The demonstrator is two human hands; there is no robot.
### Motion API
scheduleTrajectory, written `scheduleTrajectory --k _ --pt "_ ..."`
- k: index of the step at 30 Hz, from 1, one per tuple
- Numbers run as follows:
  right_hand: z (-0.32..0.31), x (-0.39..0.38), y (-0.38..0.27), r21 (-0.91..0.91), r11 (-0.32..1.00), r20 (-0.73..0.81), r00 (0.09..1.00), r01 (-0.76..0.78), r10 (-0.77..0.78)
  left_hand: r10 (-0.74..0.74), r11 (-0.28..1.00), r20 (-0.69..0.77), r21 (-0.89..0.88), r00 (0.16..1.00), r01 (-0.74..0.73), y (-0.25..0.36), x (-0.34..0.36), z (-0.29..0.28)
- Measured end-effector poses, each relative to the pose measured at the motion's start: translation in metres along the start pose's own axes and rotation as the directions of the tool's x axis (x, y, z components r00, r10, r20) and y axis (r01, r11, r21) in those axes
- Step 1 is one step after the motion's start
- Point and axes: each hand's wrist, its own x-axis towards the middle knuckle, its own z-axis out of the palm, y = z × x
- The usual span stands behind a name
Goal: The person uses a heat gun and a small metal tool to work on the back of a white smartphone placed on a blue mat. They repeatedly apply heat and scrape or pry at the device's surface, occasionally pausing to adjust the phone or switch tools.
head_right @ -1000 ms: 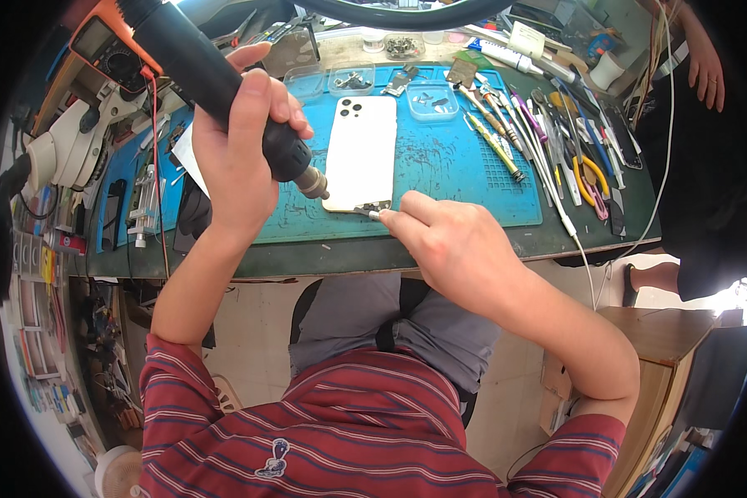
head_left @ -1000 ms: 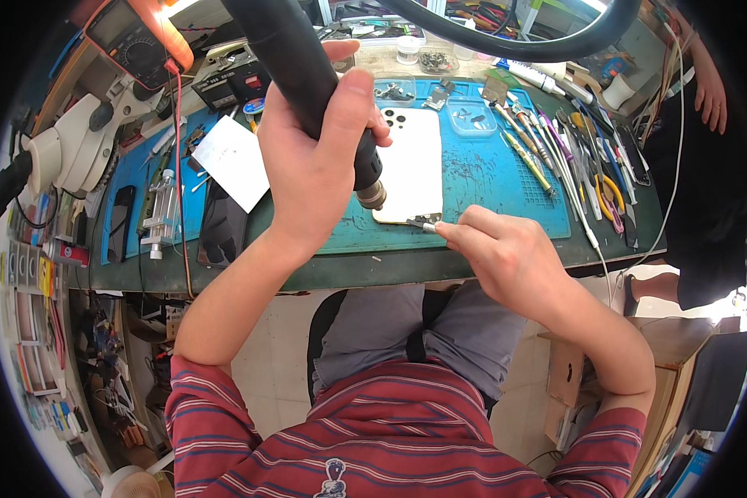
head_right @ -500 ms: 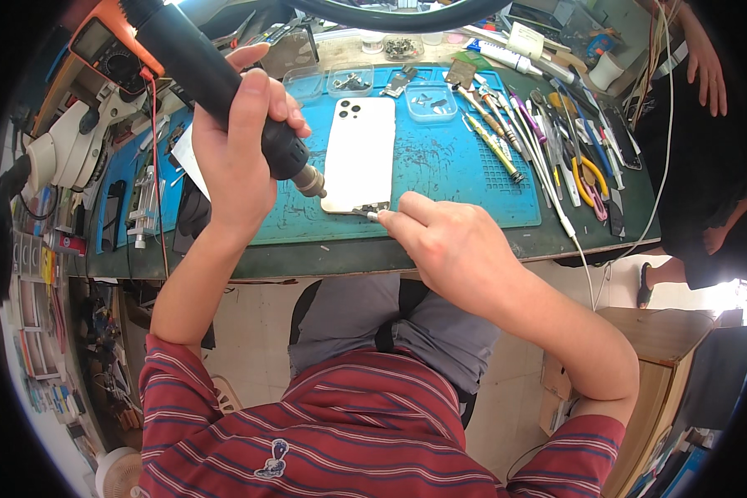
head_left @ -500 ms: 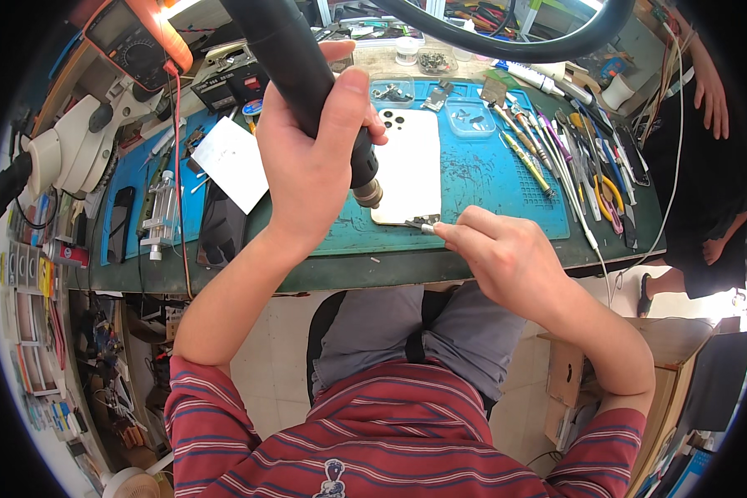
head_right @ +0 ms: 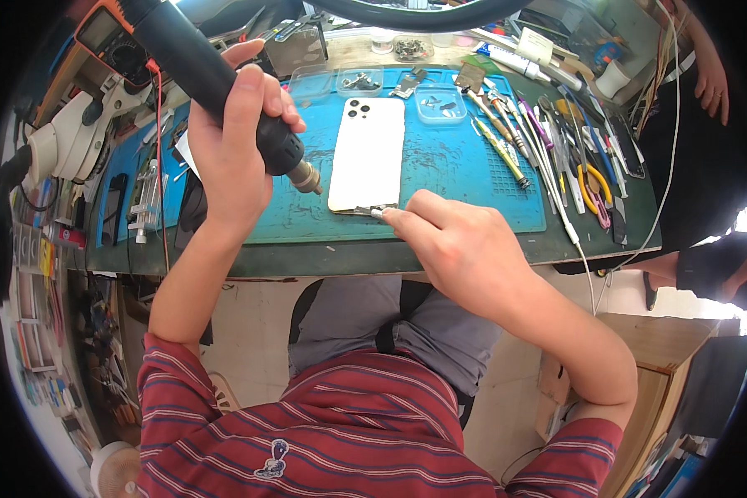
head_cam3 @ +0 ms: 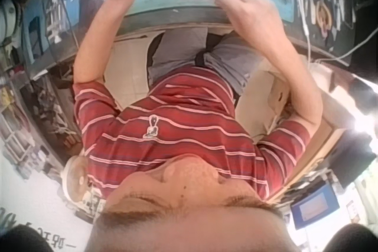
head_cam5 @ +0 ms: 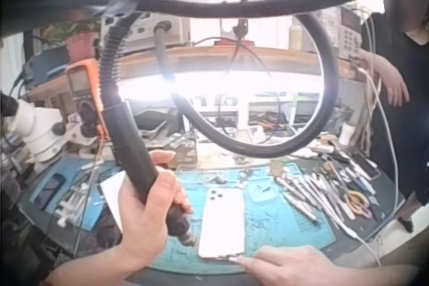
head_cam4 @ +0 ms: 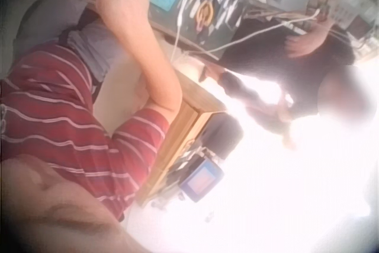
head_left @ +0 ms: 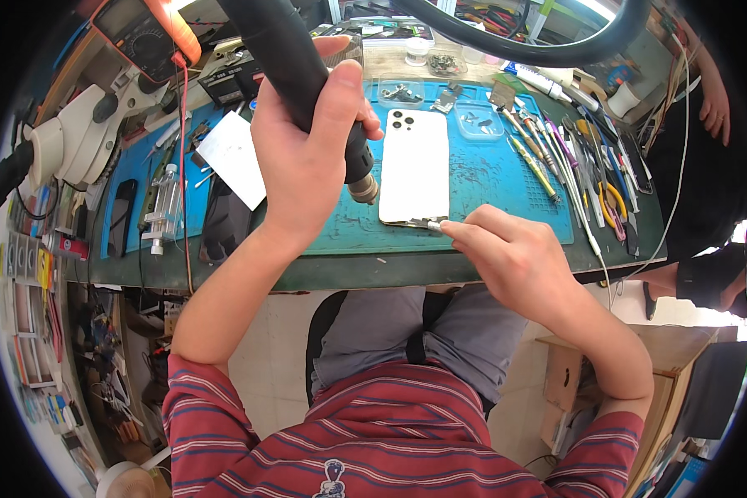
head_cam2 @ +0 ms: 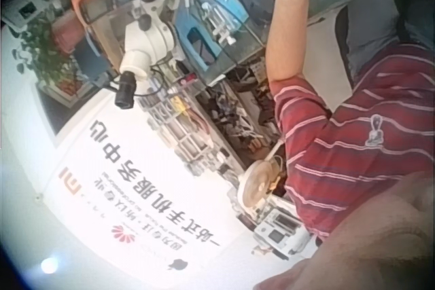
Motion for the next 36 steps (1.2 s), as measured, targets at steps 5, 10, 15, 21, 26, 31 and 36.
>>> scheduleTrajectory --k 5,10,15,21,26,31,36 --pt "0.001 0.009 -0.002 -0.029 0.999 -0.035 0.999 0.014 -0.015 0.014 1.0 -0.017 0.0 1.0 -0.014 0.001 0.001 -0.004" --pt "0.012 0.021 -0.001 -0.041 0.998 -0.04 0.998 0.039 -0.04 0.014 1.0 -0.046 0.016 0.999 -0.013 0.007 0.002 -0.01" --pt "0.023 0.038 0.002 -0.028 0.999 -0.07 0.997 -0.028 0.026 0.035 0.997 -0.076 -0.065 0.996 -0.04 0.015 0.004 -0.029" --pt "0.026 0.066 0.012 0.215 0.964 0.056 0.988 -0.155 0.147 0.035 0.997 -0.053 0.077 0.998 -0.031 0.037 -0.003 -0.044" --pt "0.033 0.089 -0.002 0.127 0.969 0.226 0.957 -0.212 0.18 0.05 0.998 -0.048 0.035 0.998 -0.048 0.052 -0.007 -0.058" --pt "0.039 0.092 -0.006 0.176 0.959 0.262 0.95 -0.22 0.17 0.039 0.998 -0.066 0.048 0.997 -0.036 0.069 -0.01 -0.064" --pt "0.016 0.096 0.01 0.462 0.781 0.181 0.907 -0.42 0.381 0.056 0.998 -0.065 0.044 0.996 -0.053 0.068 -0.009 -0.074"
